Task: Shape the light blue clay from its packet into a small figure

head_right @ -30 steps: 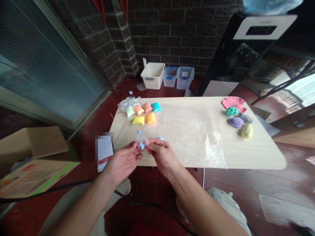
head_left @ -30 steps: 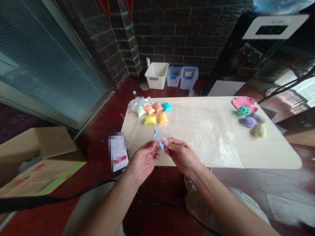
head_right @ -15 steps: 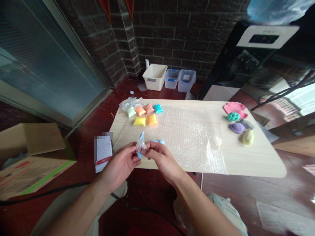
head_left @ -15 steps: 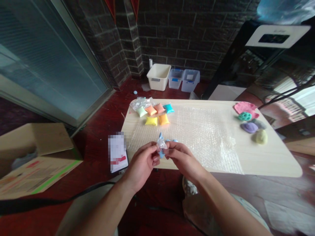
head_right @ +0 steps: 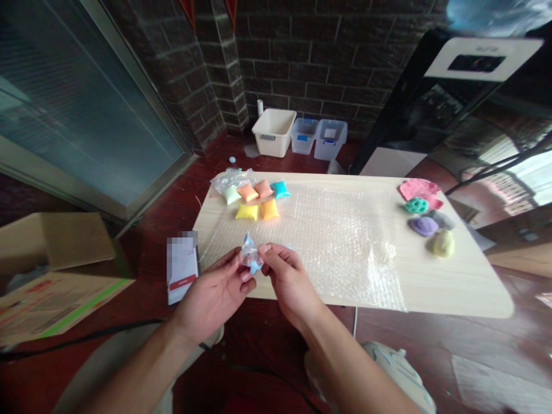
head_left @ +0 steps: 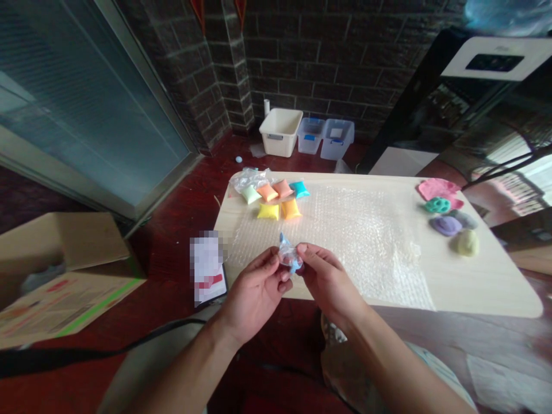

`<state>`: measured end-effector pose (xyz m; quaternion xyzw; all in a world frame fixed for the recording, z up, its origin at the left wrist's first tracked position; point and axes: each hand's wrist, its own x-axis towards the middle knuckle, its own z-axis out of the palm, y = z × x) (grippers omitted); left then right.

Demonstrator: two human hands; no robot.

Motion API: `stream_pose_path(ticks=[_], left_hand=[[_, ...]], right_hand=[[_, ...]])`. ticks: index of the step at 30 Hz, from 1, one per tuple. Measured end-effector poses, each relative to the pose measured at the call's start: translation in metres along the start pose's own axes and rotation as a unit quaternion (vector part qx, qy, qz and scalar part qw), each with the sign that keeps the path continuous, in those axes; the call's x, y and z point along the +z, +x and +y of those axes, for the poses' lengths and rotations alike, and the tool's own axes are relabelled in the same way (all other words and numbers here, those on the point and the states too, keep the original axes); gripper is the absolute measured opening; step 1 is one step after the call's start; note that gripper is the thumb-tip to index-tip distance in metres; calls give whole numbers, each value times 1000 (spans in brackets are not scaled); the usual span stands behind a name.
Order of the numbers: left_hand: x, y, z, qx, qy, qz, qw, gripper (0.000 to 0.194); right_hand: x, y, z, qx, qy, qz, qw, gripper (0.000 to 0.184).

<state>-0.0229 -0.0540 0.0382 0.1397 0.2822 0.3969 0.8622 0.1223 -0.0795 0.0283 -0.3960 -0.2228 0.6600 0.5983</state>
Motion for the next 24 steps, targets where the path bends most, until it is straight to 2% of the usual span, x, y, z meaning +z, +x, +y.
stream_pose_path(ticks=[3, 12, 18, 21, 23, 24], left_hand=[[1, 1, 2, 1, -5, -1, 1000, 3], [-2, 8, 5, -60, -24, -21, 998, 6], [-1, 9, 5, -69, -49, -2, 996, 6], [0, 10, 9, -59, -82, 40, 994, 9], [1, 11, 13, -59, -112, 69, 990, 14], [2, 12, 14, -61, -125, 80, 987, 19]], right_hand=[[1, 0, -2, -22, -26, 5, 999, 32], [13, 3, -1, -11, 59, 18, 998, 27], [9, 10, 2, -16, 3, 23, 1000, 34], [2, 8, 2, -59, -66, 26, 996, 33], [-2, 3, 0, -122, -136, 37, 982, 20], [-4, 0, -2, -166, -182, 49, 968, 25]])
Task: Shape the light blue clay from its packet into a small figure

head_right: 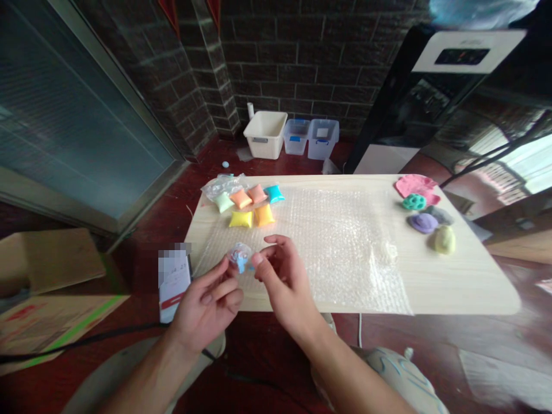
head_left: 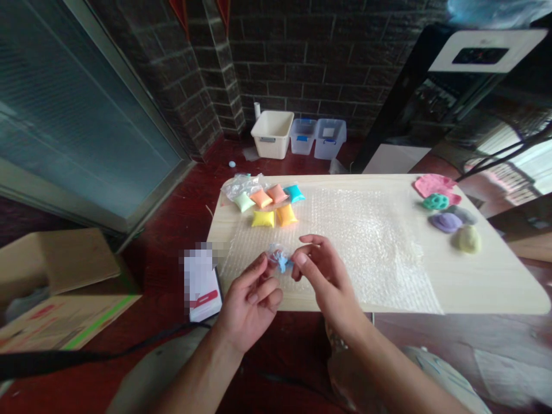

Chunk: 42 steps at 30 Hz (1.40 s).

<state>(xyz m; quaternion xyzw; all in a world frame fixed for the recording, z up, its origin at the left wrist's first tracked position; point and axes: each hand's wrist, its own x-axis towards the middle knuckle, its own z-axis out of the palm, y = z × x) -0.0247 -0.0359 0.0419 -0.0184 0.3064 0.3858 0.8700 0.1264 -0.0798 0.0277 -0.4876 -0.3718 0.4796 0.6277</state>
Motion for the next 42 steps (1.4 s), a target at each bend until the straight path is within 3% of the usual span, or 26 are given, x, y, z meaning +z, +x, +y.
stream_pose_path(ticks=[2, 5, 12, 18, 24, 30, 37, 42], left_hand=[[1, 0, 3, -1, -18, 15, 1000, 28], [1, -2, 3, 10, -11, 26, 1000, 32], [-4, -5, -5, 40, 64, 17, 997, 8], [-3, -8, -2, 51, 104, 24, 993, 7], [-2, -9, -4, 65, 140, 1, 988, 12], [-3, -9, -6, 56, 135, -13, 989, 12], [2, -11, -4, 33, 94, 52, 994, 6], [5, -11, -2, 13, 36, 80, 996, 23]], right_hand=[[-4, -4, -4, -97, -131, 0, 987, 38], [-6, -8, -6, -190, -268, -28, 944, 29], [3, -7, -1, -216, -334, 17, 917, 17], [2, -6, -4, -191, -295, -3, 936, 10], [2, -5, -3, -195, -308, 23, 931, 9], [0, -4, -1, -145, -266, 18, 953, 5], [-1, -2, -1, -55, -189, 12, 980, 11], [0, -1, 0, -40, -127, -24, 991, 21]])
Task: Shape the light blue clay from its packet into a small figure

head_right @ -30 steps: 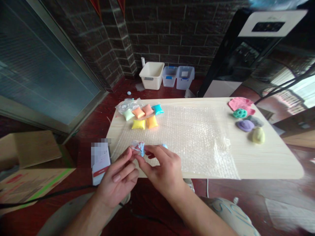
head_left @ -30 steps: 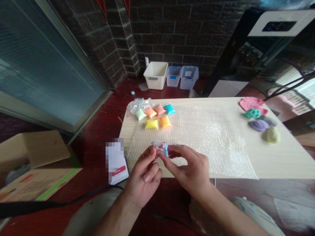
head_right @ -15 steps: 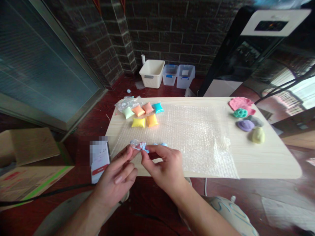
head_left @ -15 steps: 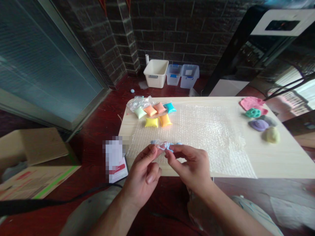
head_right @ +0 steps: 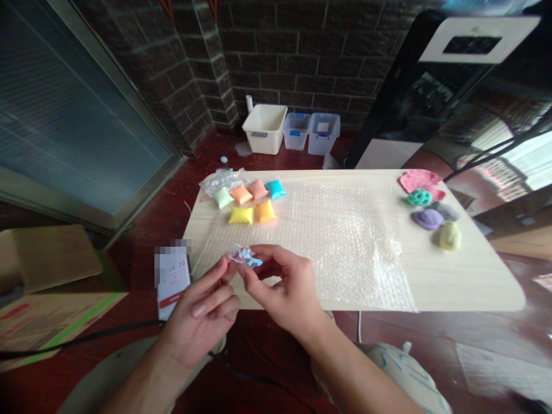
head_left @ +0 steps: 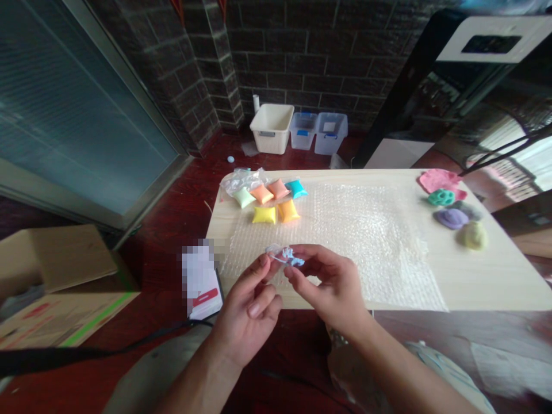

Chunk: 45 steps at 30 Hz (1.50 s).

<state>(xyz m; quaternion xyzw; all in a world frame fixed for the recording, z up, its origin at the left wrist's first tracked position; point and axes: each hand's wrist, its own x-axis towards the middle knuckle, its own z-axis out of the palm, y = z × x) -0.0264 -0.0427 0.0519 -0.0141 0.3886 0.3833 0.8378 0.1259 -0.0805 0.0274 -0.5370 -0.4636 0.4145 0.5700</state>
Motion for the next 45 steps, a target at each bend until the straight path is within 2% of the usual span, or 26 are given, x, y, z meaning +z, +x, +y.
stream_pose_path(ticks=[2, 9, 13, 15, 18, 21, 24, 28, 32, 34, 38, 40, 43, 45], left_hand=[[0, 0, 1, -2, -5, 1, 1000, 26], [0, 2, 5, -13, -11, 1, 1000, 31], [0, 1, 3, 4, 6, 13, 1000, 26], [0, 0, 1, 25, 22, 14, 999, 21], [1, -1, 0, 46, 41, 15, 998, 14], [1, -1, 1, 50, 45, 19, 998, 16], [-1, -1, 3, 44, 59, 15, 997, 16], [-4, -1, 3, 51, 106, -2, 993, 9], [-6, -1, 3, 72, 165, -9, 984, 19], [-7, -1, 2, 78, 189, -16, 979, 22], [-7, 0, 3, 74, 196, -23, 978, 24], [-8, 0, 3, 75, 184, -17, 980, 24], [-7, 0, 4, 87, 184, -11, 979, 25], [-7, 0, 4, 104, 203, -10, 973, 25]], right_hand=[[0, 0, 1, -15, -3, -1, 1000, 25], [-5, 1, 1, -56, -35, 17, 998, 9], [-7, 3, -1, -87, -44, 39, 994, 10], [-8, 5, -4, -127, -72, 36, 989, 13], [-10, 7, -7, -207, -133, 23, 969, 19], [-12, 8, -8, -263, -178, -3, 948, 22], [-16, 9, -6, -301, -225, -23, 926, 22], [-19, 10, -4, -352, -309, -36, 883, 18], [-18, 9, -4, -364, -362, -35, 858, 13], [-17, 9, -5, -346, -358, -24, 867, 12], [-17, 10, -7, -227, -269, -20, 936, 8], [-17, 11, -8, -180, -229, -42, 956, 7], [-16, 12, -8, -180, -221, -67, 956, 9], [-15, 12, -8, -193, -234, -63, 951, 10]])
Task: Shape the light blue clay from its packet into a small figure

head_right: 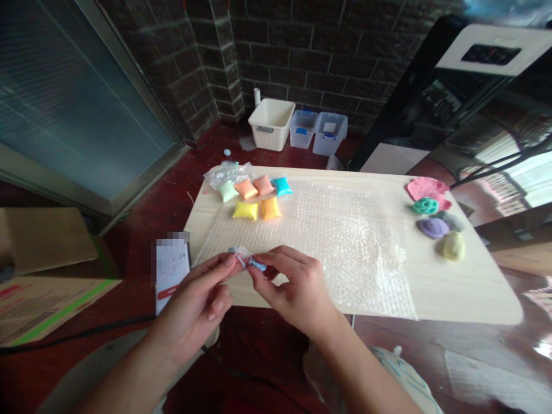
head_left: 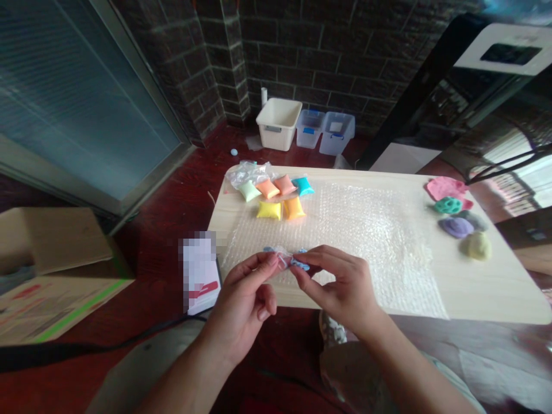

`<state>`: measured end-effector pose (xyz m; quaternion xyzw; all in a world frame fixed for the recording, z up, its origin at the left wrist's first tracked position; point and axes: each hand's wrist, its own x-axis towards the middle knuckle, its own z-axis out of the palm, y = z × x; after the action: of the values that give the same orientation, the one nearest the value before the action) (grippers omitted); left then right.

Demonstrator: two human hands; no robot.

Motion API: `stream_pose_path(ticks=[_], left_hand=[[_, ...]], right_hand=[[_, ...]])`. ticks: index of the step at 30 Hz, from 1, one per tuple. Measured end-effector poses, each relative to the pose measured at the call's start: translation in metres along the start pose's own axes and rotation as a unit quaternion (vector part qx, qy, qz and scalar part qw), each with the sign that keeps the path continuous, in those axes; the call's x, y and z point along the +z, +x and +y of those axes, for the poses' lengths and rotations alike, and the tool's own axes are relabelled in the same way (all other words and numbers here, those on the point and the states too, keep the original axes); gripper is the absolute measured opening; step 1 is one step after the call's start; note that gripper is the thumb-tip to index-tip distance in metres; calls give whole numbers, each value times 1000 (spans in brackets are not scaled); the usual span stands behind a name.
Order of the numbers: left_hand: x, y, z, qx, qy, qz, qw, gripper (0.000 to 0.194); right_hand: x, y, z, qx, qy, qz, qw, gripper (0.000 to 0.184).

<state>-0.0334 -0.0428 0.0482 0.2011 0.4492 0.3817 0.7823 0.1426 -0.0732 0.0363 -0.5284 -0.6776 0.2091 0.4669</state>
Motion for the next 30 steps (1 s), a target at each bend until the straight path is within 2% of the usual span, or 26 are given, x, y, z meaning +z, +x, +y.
stream_pose_path(ticks=[4, 12, 15, 17, 19, 26, 30], left_hand=[[2, -4, -3, 32, 63, -1, 998, 24], [2, -4, -10, 42, 125, -18, 991, 25], [1, -2, -11, 49, 122, -6, 991, 26], [1, -1, -10, 53, 108, 6, 993, 27], [1, -1, -8, 56, 93, 17, 994, 27], [0, -2, -7, 67, 111, 20, 991, 25], [-1, -2, -9, 73, 156, 13, 985, 24]], right_hand=[[2, 0, 0, -2, -24, 4, 1000, 9], [11, -4, 1, -3, -121, 39, 992, 13], [12, -5, 3, 86, -32, 37, 995, 11], [12, -5, 4, 157, 75, 19, 985, 15], [11, -5, 3, 186, 141, 1, 973, 19], [8, -2, -2, 89, 26, 17, 996, 9], [10, -2, -1, 65, -1, 12, 998, 6]])
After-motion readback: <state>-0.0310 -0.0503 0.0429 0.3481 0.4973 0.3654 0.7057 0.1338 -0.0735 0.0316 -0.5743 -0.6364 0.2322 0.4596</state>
